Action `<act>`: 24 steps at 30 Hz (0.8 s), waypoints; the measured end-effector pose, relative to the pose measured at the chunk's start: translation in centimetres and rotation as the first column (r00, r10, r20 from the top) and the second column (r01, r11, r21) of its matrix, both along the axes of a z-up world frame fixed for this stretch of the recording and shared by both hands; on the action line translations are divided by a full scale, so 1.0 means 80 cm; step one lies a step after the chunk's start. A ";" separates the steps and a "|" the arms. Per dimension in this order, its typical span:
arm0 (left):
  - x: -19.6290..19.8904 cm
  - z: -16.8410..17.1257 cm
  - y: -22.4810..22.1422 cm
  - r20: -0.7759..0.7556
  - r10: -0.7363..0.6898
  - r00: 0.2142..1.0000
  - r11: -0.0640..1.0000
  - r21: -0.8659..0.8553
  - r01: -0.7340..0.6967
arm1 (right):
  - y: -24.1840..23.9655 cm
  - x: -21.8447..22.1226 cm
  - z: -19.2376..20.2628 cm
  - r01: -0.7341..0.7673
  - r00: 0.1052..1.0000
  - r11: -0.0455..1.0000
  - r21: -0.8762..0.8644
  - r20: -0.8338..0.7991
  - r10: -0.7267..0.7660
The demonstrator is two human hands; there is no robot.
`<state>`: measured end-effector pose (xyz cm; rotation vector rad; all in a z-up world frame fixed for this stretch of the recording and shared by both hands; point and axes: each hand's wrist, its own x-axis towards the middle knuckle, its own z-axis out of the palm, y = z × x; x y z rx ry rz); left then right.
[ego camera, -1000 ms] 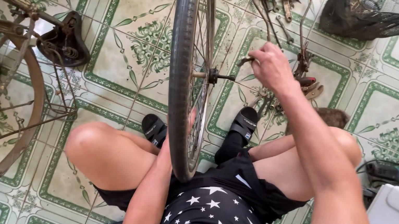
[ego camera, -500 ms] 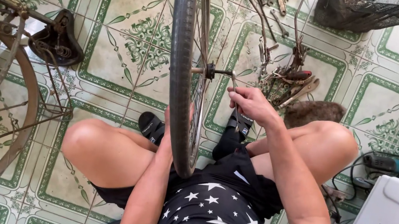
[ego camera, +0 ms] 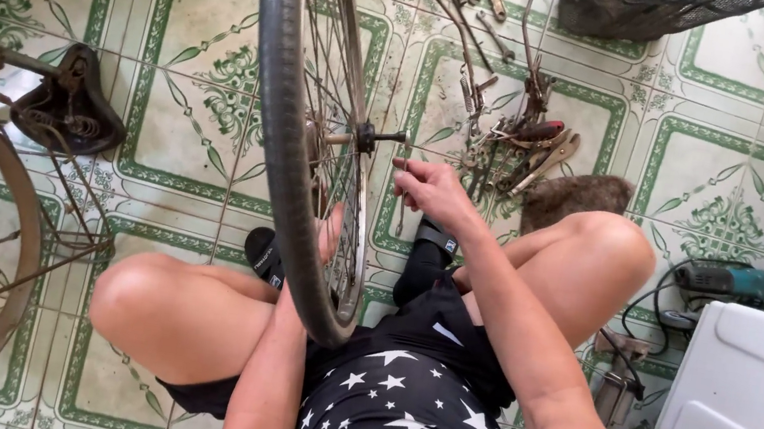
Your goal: The person unscrews nuts from a bicycle wheel axle using a wrench, handles metal components, and then tightens spokes along the rim using a spoke wrench while sitting on the floor.
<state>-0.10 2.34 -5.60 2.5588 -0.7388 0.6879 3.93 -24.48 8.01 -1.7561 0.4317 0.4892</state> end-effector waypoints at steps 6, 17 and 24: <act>-0.010 -0.004 0.018 0.367 -0.103 0.925 0.892 0.446 -0.077 | 0.002 0.010 -0.050 0.086 0.905 0.925 -0.371 0.418 0.083; -0.001 -0.001 0.007 0.582 -0.047 0.812 0.811 0.497 -0.309 | -0.051 0.098 0.031 0.056 0.438 0.526 -0.849 0.494 0.751; -0.001 0.045 0.003 0.489 0.028 0.872 0.869 0.420 -0.263 | -0.050 0.150 0.079 0.092 0.196 0.301 -0.949 0.313 0.929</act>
